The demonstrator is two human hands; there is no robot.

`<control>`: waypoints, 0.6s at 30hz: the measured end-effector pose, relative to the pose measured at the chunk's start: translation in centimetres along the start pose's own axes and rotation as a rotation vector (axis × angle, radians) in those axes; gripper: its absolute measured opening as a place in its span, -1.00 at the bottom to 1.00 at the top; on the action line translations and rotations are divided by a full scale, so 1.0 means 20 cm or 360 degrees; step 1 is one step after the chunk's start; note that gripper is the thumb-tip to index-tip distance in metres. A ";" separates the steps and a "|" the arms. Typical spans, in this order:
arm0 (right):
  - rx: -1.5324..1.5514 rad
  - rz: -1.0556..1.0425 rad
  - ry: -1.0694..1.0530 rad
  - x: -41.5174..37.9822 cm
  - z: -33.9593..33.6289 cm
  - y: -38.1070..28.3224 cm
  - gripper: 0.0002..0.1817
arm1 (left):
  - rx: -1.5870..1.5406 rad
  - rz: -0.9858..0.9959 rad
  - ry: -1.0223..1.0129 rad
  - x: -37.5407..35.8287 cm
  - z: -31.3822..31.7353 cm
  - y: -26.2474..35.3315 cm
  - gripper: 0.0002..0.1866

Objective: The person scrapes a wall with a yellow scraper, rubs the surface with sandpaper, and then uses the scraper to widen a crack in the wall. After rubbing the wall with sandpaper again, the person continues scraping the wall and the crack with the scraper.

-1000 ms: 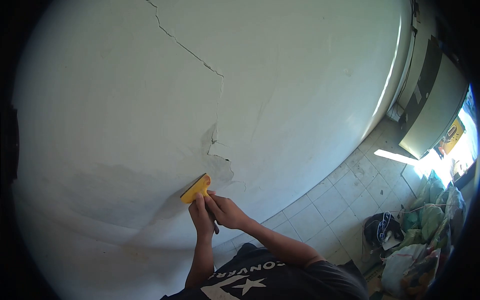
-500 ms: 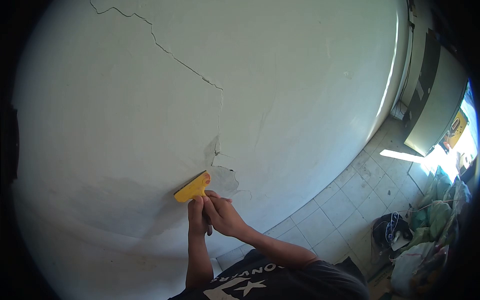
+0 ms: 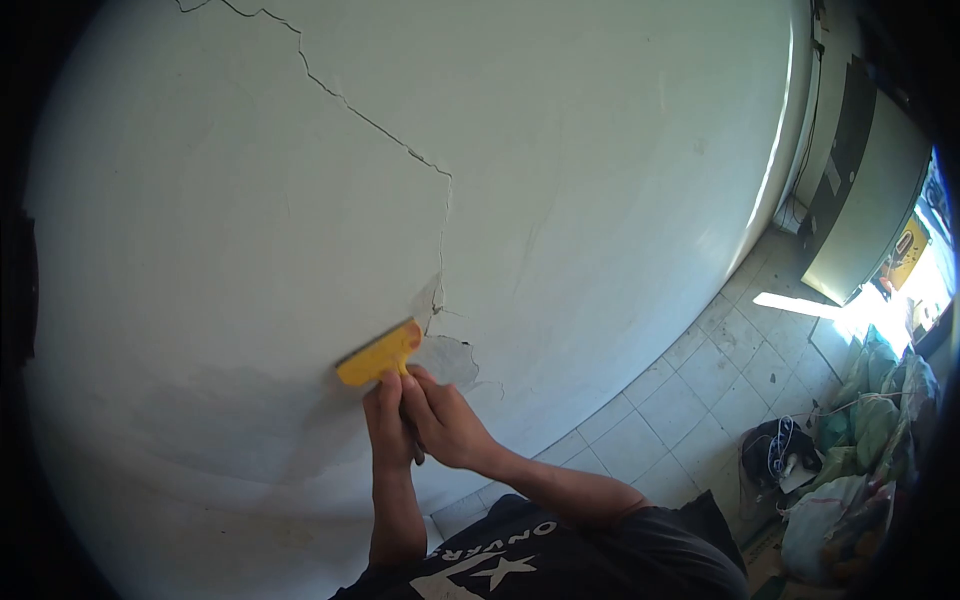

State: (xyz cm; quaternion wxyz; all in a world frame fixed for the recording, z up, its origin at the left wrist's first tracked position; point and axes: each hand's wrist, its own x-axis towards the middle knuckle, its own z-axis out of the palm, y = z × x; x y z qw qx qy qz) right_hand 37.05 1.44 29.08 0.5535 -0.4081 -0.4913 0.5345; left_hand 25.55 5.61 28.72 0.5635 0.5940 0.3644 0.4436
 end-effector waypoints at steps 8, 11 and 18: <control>0.0150 -0.0148 0.0109 0.01 0.04 0.05 -0.54 | 0.0000 0.0122 -0.0095 0.02 0.00 0.02 -0.51; 0.0064 -0.0285 0.0207 0.02 0.04 0.03 -0.53 | 0.0026 0.0248 -0.0008 0.01 0.01 -0.04 -0.48; 0.0080 -0.0159 0.0128 0.01 0.03 0.05 -0.50 | 0.0110 0.0377 0.0113 0.01 0.05 -0.05 -0.44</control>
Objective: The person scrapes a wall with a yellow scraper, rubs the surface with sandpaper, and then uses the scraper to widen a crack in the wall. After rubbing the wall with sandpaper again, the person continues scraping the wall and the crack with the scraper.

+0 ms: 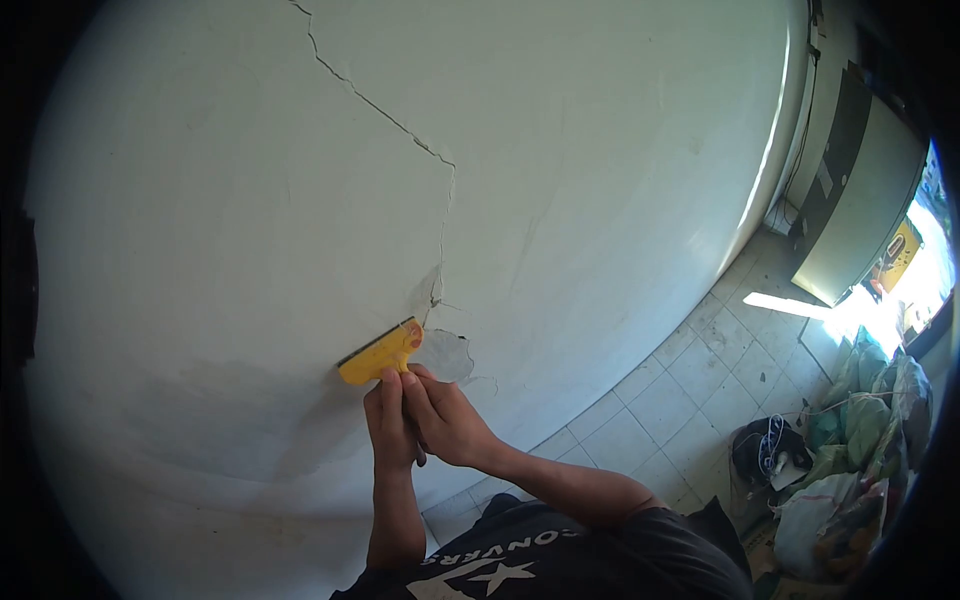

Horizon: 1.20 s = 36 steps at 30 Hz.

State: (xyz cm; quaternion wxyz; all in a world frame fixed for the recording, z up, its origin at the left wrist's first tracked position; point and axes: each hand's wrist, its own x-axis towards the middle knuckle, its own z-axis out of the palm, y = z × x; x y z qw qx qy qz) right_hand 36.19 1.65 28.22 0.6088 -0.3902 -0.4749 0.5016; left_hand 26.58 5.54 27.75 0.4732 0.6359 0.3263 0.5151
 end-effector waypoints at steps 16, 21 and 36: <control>0.0007 0.0218 -0.0047 -0.02 -0.06 -0.15 -0.52 | 0.0133 -0.0038 -0.0054 0.03 0.03 0.09 -0.45; 0.0086 0.0189 -0.0113 0.03 -0.04 -0.24 -0.55 | 0.0102 -0.0122 0.0001 0.10 0.04 0.23 -0.41; 0.0046 0.0096 -0.0038 0.00 -0.07 -0.11 -0.53 | 0.0260 0.0001 0.0058 0.07 0.07 0.09 -0.42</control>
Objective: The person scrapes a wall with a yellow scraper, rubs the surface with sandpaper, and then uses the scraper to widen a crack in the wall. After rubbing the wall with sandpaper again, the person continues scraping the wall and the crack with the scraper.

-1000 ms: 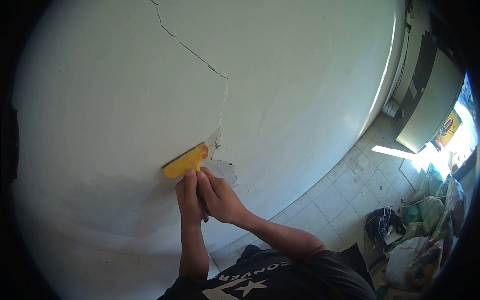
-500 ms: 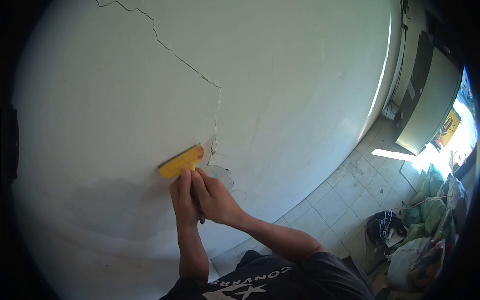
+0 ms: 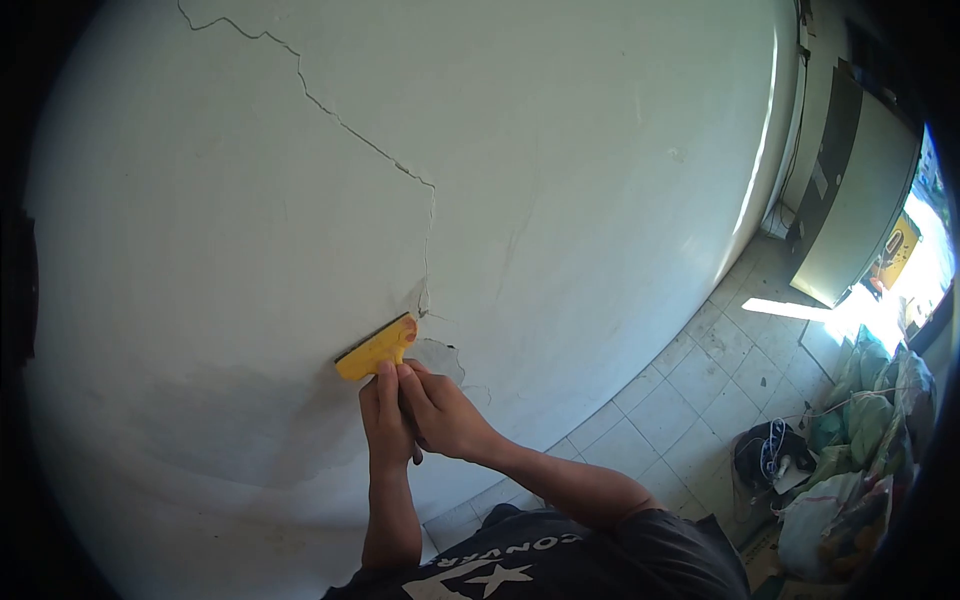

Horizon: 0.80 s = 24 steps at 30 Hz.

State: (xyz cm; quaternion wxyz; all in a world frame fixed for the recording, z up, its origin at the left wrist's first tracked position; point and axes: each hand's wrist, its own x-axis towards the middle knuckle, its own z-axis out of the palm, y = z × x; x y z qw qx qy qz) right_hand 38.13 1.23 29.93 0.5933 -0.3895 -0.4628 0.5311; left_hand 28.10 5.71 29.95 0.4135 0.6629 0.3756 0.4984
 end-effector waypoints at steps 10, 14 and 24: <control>-0.0007 -0.0075 -0.0051 0.04 -0.03 -0.11 -0.54 | -0.0160 -0.0032 -0.0199 0.06 -0.01 0.15 -0.44; 0.0218 0.0182 -0.0136 0.01 -0.03 -0.12 -0.53 | -0.0284 -0.0262 -0.0344 0.06 -0.03 0.14 -0.46; 0.0218 0.0103 -0.0030 0.00 -0.03 -0.12 -0.50 | -0.0215 -0.0022 -0.0290 0.09 0.03 0.10 -0.48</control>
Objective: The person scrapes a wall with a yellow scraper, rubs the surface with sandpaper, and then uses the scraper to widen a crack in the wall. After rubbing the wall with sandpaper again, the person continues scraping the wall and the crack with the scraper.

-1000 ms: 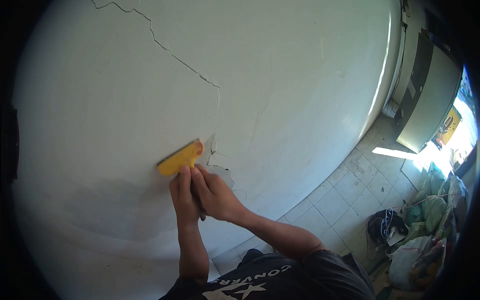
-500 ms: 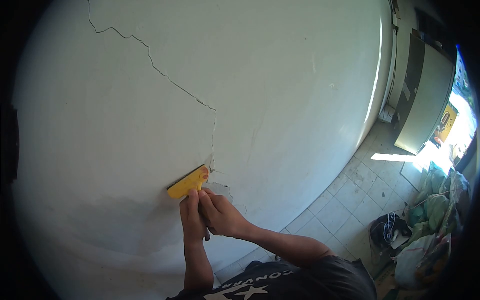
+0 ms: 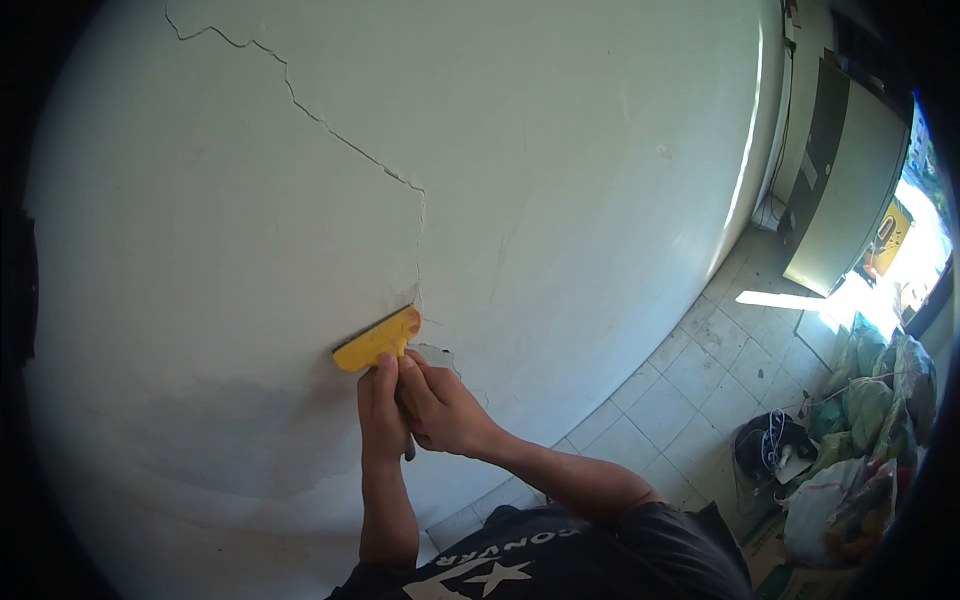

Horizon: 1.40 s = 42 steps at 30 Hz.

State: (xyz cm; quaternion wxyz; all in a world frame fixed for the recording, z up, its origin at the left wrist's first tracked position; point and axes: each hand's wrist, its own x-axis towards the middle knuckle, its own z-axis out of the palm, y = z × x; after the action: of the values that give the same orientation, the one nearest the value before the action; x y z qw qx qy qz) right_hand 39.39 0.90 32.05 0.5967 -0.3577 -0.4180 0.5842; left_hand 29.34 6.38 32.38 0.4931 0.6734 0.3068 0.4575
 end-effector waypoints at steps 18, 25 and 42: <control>0.0026 -0.0019 -0.0089 0.04 -0.07 -0.12 -0.50 | -0.0078 -0.0042 0.0017 0.07 0.06 0.08 -0.49; -0.0053 -0.0023 -0.0091 0.04 -0.10 -0.13 -0.49 | -0.0068 0.0091 -0.0028 0.09 0.07 0.05 -0.49; -0.0099 -0.0113 -0.0080 0.08 -0.12 -0.17 -0.47 | -0.0046 0.0019 0.0006 0.12 0.09 0.12 -0.51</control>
State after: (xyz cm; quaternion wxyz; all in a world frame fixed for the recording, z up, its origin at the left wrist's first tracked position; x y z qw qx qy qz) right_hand 42.86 2.36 34.25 0.5950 -0.3462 -0.4633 0.5581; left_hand 31.89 6.98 35.27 0.4994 0.6672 0.2971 0.4660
